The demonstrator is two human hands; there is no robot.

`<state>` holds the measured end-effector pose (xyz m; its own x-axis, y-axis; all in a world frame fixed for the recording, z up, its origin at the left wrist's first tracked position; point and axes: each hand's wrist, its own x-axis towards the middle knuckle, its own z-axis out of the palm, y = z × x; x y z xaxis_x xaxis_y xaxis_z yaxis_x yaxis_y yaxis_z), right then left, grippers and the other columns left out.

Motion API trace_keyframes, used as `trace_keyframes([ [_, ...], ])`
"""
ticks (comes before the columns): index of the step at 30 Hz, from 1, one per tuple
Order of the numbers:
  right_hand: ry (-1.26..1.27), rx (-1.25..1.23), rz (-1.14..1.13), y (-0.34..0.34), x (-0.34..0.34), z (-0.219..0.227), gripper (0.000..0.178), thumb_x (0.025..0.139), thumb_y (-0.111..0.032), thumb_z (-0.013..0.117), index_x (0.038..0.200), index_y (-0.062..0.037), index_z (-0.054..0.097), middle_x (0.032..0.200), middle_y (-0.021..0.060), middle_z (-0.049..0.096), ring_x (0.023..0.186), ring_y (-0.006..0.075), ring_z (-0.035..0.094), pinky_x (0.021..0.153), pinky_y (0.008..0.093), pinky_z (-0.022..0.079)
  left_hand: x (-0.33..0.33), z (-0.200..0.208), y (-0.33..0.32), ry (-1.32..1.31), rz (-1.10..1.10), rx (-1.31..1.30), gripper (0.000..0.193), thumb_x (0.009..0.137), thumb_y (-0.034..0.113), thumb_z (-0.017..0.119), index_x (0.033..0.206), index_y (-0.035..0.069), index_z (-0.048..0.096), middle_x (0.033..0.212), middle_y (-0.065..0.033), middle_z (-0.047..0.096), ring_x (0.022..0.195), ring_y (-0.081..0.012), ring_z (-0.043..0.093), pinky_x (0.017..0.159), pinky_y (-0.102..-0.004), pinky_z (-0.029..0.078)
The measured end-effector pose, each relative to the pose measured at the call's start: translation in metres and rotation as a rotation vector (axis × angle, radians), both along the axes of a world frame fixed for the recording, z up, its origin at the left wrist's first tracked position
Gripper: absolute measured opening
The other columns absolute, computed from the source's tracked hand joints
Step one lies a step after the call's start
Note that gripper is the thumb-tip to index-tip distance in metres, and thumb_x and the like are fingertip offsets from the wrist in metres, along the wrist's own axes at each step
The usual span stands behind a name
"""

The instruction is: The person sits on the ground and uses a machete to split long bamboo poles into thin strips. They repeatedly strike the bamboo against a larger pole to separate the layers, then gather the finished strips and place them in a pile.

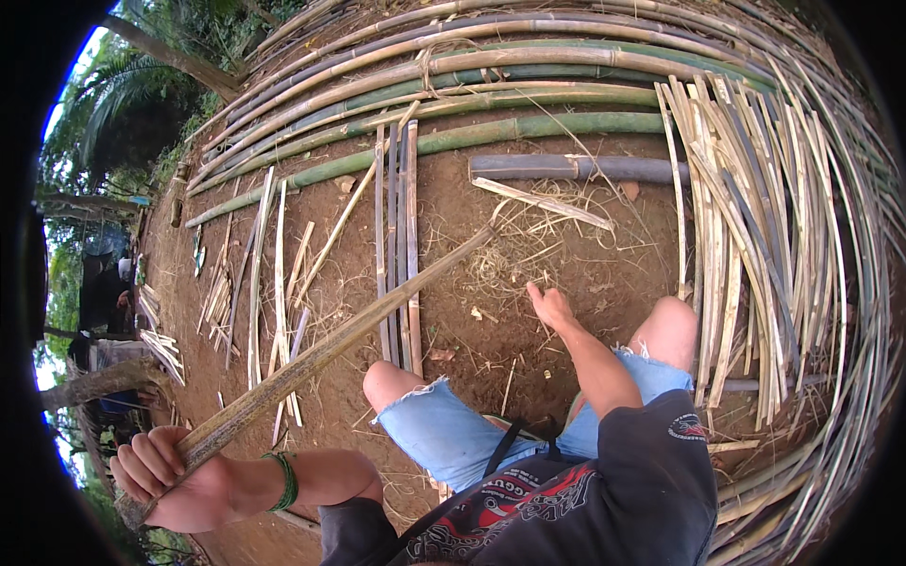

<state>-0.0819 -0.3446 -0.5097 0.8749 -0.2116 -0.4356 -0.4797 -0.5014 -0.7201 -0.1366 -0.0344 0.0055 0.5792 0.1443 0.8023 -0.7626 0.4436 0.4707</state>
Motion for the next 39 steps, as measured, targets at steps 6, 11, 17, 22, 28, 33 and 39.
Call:
trace_keyframes([
  [6, -0.308, 0.142, 0.137, 0.028, -0.014, 0.022, 0.061, 0.096, -0.053, 0.051, 0.091, 0.0052, 0.068, 0.068, 0.0242, 0.061, 0.070, 0.0352, 0.065, 0.072, 0.0479, 0.049, -0.007, -0.001, 0.002, 0.009, 0.019, 0.027, 0.033, 0.098, 0.022, 0.038, 0.066, 0.015, 0.035, 0.059, 0.0014, 0.032, 0.050, -0.0094, 0.030, 0.048, -0.0225, 0.028],
  [11, 0.118, -0.088, -0.076, -0.015, 0.020, -0.024, 0.070, 0.095, -0.061, 0.048, 0.086, 0.0050, 0.068, 0.068, 0.0233, 0.063, 0.075, 0.0359, 0.067, 0.071, 0.0479, 0.050, 0.006, 0.004, 0.001, -0.010, -0.064, 0.063, 0.032, 0.097, 0.020, 0.042, 0.066, 0.014, 0.036, 0.059, 0.0007, 0.032, 0.050, -0.0104, 0.030, 0.047, -0.0236, 0.027],
  [17, -0.166, 0.181, 0.082, 0.042, -0.007, 0.086, 0.066, 0.095, -0.056, 0.051, 0.070, 0.0046, 0.059, 0.054, 0.0155, 0.050, 0.054, 0.0265, 0.054, 0.055, 0.0448, 0.042, 0.005, 0.003, 0.002, 0.012, 0.108, -0.024, 0.034, 0.099, 0.028, 0.045, 0.069, 0.014, 0.035, 0.058, 0.0027, 0.030, 0.048, -0.0084, 0.028, 0.043, -0.0221, 0.024],
  [22, -0.391, 0.521, 0.189, 0.094, -0.075, 0.244, 0.046, 0.096, -0.041, 0.058, 0.079, 0.0027, 0.059, 0.055, 0.0197, 0.053, 0.050, 0.0348, 0.058, 0.050, 0.0428, 0.042, -0.005, 0.003, -0.024, -0.002, 0.105, 0.013, 0.032, 0.099, 0.021, 0.034, 0.069, 0.014, 0.035, 0.060, 0.0019, 0.031, 0.050, -0.0103, 0.030, 0.045, -0.0240, 0.026],
  [28, -0.702, 0.632, 0.428, 0.099, -0.120, 0.291, 0.040, 0.094, -0.039, 0.061, 0.082, -0.0009, 0.055, 0.053, 0.0134, 0.046, 0.048, 0.0343, 0.054, 0.048, 0.0402, 0.041, -0.032, -0.006, -0.051, -0.025, 0.182, 0.010, 0.039, 0.102, 0.036, 0.038, 0.071, 0.013, 0.036, 0.063, 0.0021, 0.035, 0.052, -0.0107, 0.032, 0.049, -0.0244, 0.029],
  [33, -0.208, 0.499, 0.062, 0.078, -0.107, 0.230, 0.046, 0.095, -0.041, 0.059, 0.079, 0.0027, 0.056, 0.051, 0.0173, 0.047, 0.046, 0.0284, 0.055, 0.049, 0.0422, 0.042, -0.035, -0.007, -0.056, -0.015, 0.187, 0.015, 0.035, 0.099, 0.031, 0.044, 0.070, 0.013, 0.035, 0.063, 0.0021, 0.034, 0.053, -0.0104, 0.032, 0.050, -0.0241, 0.028],
  [39, -0.487, 0.625, 0.328, 0.088, -0.124, 0.248, 0.044, 0.094, -0.039, 0.060, 0.080, 0.0030, 0.057, 0.053, 0.0210, 0.048, 0.054, 0.0433, 0.056, 0.051, 0.0443, 0.043, -0.034, -0.004, -0.075, -0.027, 0.104, -0.069, 0.047, 0.102, 0.052, 0.033, 0.074, 0.015, 0.039, 0.064, 0.0044, 0.030, 0.055, -0.0119, 0.029, 0.053, -0.0280, 0.027],
])
